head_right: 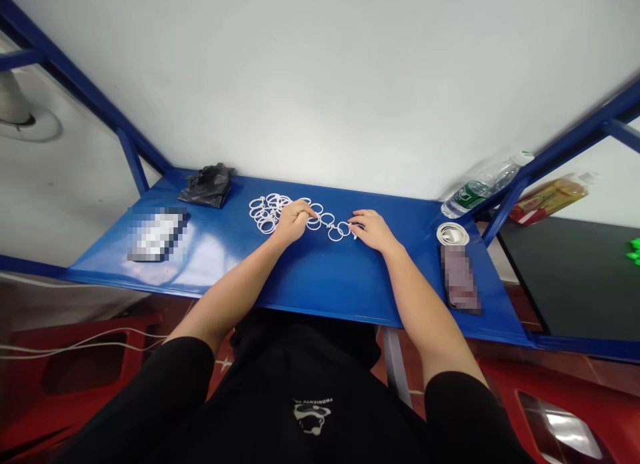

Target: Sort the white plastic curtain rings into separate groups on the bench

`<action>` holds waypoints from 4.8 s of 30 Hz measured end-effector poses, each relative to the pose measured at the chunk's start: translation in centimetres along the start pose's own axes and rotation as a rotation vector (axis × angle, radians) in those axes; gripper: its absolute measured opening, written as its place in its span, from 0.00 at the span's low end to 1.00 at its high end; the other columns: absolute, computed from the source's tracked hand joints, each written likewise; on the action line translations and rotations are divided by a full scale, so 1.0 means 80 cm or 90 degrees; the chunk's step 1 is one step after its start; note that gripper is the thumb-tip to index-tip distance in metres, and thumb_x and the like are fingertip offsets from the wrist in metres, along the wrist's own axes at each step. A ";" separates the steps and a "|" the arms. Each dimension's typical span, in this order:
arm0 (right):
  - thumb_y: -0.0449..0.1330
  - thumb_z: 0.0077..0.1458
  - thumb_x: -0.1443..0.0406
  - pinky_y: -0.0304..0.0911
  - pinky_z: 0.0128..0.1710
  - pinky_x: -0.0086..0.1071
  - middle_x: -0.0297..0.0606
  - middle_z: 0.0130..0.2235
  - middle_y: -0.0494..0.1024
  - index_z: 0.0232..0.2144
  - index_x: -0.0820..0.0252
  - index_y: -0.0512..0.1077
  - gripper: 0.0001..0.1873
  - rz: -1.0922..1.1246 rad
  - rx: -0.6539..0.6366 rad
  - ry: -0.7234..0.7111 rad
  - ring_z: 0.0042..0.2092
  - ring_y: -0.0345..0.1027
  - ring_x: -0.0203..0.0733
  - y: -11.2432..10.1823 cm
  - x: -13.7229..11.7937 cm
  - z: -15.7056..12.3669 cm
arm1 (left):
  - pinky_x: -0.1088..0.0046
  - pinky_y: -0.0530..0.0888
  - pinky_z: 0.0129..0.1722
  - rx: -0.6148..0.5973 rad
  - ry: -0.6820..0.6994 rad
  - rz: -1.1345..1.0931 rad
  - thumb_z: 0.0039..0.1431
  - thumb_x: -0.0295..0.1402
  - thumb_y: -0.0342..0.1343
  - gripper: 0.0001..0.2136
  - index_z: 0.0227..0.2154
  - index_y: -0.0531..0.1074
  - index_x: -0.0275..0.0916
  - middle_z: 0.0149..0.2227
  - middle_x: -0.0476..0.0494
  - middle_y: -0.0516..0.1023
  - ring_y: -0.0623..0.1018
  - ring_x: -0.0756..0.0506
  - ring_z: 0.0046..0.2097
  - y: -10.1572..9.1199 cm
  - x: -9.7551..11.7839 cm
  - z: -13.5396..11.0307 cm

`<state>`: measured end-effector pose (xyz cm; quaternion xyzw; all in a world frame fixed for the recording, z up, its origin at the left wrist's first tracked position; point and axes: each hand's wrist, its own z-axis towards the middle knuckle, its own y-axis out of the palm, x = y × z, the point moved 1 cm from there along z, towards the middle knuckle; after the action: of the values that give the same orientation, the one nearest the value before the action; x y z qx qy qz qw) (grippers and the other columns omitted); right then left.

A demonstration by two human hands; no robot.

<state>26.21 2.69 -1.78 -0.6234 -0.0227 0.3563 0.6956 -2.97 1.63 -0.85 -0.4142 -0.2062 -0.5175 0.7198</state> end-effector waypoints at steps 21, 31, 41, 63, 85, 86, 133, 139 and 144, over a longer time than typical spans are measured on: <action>0.67 0.54 0.65 0.68 0.63 0.58 0.44 0.55 0.84 0.41 0.53 0.85 0.11 0.044 0.031 0.001 0.60 0.76 0.60 -0.004 -0.002 0.000 | 0.63 0.81 0.53 -0.011 -0.029 0.042 0.66 0.22 0.53 0.15 0.43 0.83 0.41 0.48 0.43 0.87 0.85 0.44 0.50 0.009 -0.023 -0.007; 0.57 0.67 0.60 0.66 0.62 0.56 0.43 0.47 0.87 0.44 0.53 0.83 0.14 0.044 0.113 0.004 0.52 0.80 0.55 -0.006 -0.008 0.003 | 0.61 0.80 0.55 -0.004 0.010 0.060 0.65 0.18 0.50 0.18 0.47 0.81 0.41 0.52 0.40 0.84 0.83 0.43 0.53 0.006 -0.021 -0.006; 0.59 0.63 0.60 0.73 0.49 0.44 0.41 0.41 0.84 0.43 0.54 0.83 0.14 0.111 0.337 0.116 0.43 0.77 0.50 -0.022 -0.014 -0.003 | 0.66 0.78 0.48 -0.033 0.001 0.061 0.68 0.26 0.54 0.11 0.44 0.82 0.41 0.42 0.42 0.83 0.81 0.44 0.45 0.005 -0.011 -0.005; 0.65 0.57 0.54 0.73 0.40 0.40 0.37 0.31 0.84 0.37 0.56 0.82 0.14 0.223 0.275 0.252 0.34 0.77 0.45 -0.011 0.008 -0.001 | 0.65 0.79 0.50 -0.073 -0.018 0.062 0.69 0.29 0.57 0.09 0.43 0.83 0.41 0.41 0.43 0.86 0.84 0.45 0.44 0.005 -0.008 -0.007; 0.55 0.59 0.60 0.77 0.47 0.44 0.39 0.39 0.87 0.44 0.56 0.84 0.19 0.278 0.259 0.202 0.42 0.81 0.48 -0.010 0.005 -0.001 | 0.68 0.75 0.41 -0.079 -0.011 0.063 0.73 0.41 0.53 0.15 0.35 0.80 0.42 0.36 0.45 0.84 0.81 0.45 0.39 0.003 -0.002 -0.006; 0.55 0.59 0.60 0.77 0.47 0.44 0.39 0.39 0.87 0.44 0.56 0.84 0.19 0.276 0.263 0.200 0.41 0.81 0.47 -0.011 0.004 -0.001 | 0.68 0.75 0.41 -0.079 -0.010 0.063 0.73 0.41 0.53 0.14 0.35 0.80 0.42 0.36 0.45 0.84 0.81 0.45 0.38 0.003 -0.002 -0.006; 0.51 0.54 0.69 0.73 0.42 0.40 0.38 0.34 0.82 0.32 0.56 0.82 0.18 0.251 0.322 0.097 0.38 0.77 0.45 -0.019 0.004 0.000 | 0.69 0.74 0.41 -0.087 -0.025 0.067 0.72 0.38 0.54 0.13 0.34 0.79 0.40 0.34 0.47 0.83 0.80 0.46 0.37 0.003 0.004 -0.005; 0.52 0.54 0.70 0.68 0.33 0.35 0.34 0.30 0.80 0.30 0.55 0.75 0.11 0.262 0.325 0.132 0.29 0.72 0.41 -0.017 0.000 -0.004 | 0.69 0.76 0.41 -0.097 0.011 0.117 0.73 0.38 0.54 0.12 0.38 0.80 0.40 0.36 0.45 0.83 0.80 0.46 0.37 0.001 0.004 -0.006; 0.57 0.62 0.66 0.73 0.37 0.37 0.36 0.39 0.86 0.49 0.53 0.77 0.15 0.235 0.222 0.057 0.33 0.77 0.42 -0.005 -0.051 -0.009 | 0.60 0.79 0.51 -0.107 0.210 0.188 0.66 0.47 0.65 0.17 0.50 0.80 0.41 0.54 0.34 0.80 0.81 0.39 0.52 0.009 0.022 -0.011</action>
<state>23.73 -0.02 0.12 -0.5031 0.1838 0.4476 0.7160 -1.75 -0.03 -0.35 -0.4082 0.0209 -0.4824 0.7747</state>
